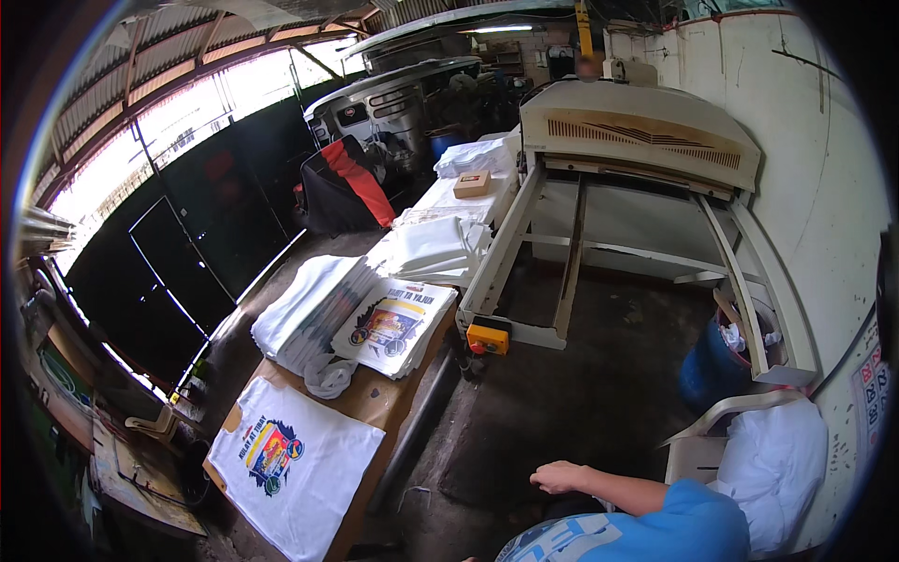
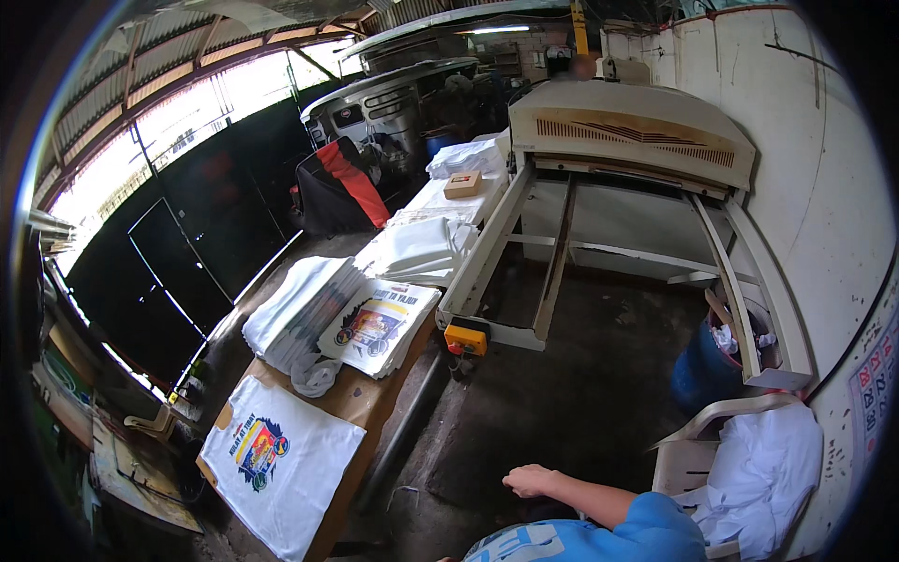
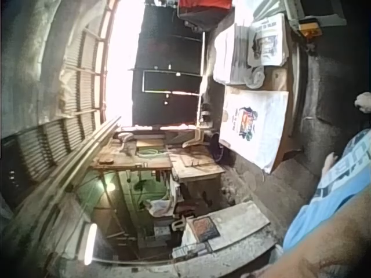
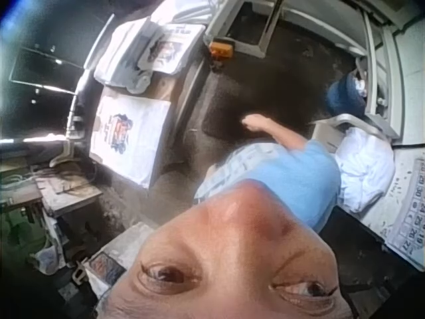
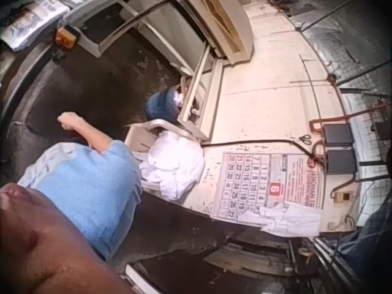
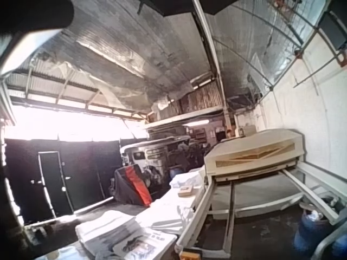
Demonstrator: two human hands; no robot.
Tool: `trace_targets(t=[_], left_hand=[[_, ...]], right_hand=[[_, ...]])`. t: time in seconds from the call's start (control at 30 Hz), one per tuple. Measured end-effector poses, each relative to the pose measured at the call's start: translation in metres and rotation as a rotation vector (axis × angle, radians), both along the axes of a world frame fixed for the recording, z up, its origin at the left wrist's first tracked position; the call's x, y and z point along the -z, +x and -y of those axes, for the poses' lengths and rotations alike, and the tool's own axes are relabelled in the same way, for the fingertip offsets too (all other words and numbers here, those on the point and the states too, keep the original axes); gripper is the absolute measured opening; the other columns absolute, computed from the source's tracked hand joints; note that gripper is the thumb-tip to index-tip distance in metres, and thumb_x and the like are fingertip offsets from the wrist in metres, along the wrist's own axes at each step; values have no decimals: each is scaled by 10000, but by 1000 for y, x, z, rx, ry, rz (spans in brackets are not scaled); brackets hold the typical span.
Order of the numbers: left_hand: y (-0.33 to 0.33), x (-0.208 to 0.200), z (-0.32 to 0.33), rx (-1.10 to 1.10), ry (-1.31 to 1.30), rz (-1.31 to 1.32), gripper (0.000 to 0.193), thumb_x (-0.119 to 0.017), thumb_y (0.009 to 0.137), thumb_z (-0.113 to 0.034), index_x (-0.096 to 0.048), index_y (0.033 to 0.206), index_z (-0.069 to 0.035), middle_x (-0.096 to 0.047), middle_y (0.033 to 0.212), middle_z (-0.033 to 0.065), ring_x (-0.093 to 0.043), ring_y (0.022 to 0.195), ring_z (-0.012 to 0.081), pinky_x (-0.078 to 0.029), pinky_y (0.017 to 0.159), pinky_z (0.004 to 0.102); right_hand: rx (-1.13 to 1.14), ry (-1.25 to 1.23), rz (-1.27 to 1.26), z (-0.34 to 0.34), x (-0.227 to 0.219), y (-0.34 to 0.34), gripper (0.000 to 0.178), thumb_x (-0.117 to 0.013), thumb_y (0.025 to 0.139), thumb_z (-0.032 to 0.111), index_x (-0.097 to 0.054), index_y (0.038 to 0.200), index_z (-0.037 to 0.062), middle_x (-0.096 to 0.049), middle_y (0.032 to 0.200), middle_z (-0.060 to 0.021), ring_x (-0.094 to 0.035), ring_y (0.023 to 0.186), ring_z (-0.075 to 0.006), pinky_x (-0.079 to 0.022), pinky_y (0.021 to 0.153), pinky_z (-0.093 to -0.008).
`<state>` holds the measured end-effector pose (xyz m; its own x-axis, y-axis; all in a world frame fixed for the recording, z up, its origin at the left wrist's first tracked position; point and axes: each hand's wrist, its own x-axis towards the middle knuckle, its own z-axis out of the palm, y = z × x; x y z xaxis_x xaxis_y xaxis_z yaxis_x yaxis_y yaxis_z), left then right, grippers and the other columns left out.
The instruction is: Preparing t-shirts on a flatbed screen printing machine and placing heat transfers.
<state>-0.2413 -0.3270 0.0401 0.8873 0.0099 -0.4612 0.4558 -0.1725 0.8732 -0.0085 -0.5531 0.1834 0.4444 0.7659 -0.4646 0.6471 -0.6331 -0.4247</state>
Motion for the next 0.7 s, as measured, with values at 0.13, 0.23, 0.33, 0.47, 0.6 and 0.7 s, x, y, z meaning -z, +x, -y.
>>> trace_targets(t=[0.13,0.23,0.33,0.47,0.6,0.7], left_hand=[[10,-12,4,4,-49,0,343,-575,792,-213,-542,1049,12,-581,1004,140,-549,902,230,-435,780,309],[23,-22,8,7,-90,7,343,-580,790,-208,-541,1051,12,-582,1001,136,-550,898,223,-436,777,306],[39,-33,14,7,-133,19,344,-584,789,-203,-539,1052,13,-582,999,132,-550,893,217,-437,775,304],[60,-48,25,7,-195,33,345,-591,787,-196,-537,1055,13,-583,996,128,-551,888,209,-439,772,300],[87,-62,35,34,-258,36,346,-597,785,-189,-534,1058,14,-584,992,123,-552,882,201,-441,768,296],[97,-93,37,-16,-320,94,359,-618,774,-159,-520,1075,10,-582,968,107,-547,864,178,-447,749,285]], right_hand=[[-29,-8,-29,0,8,-1,228,-506,793,164,-562,982,50,-591,929,-152,-570,898,-309,-470,725,-411],[-62,-30,-89,-1,7,-6,223,-509,797,163,-560,979,46,-594,920,-157,-569,899,-313,-467,727,-414],[-67,-23,-127,0,11,-9,235,-503,802,165,-555,1000,48,-589,935,-158,-563,909,-312,-462,734,-410],[-37,-90,-174,4,-3,-5,296,-490,824,200,-519,1079,52,-551,1025,-158,-516,994,-318,-424,822,-403],[26,-69,-165,16,-1,7,312,-477,843,257,-524,1066,42,-553,1018,-162,-516,993,-316,-423,823,-402],[11,10,-187,8,-5,8,353,-451,860,313,-537,1058,33,-561,1019,-168,-524,978,-319,-425,826,-396]])
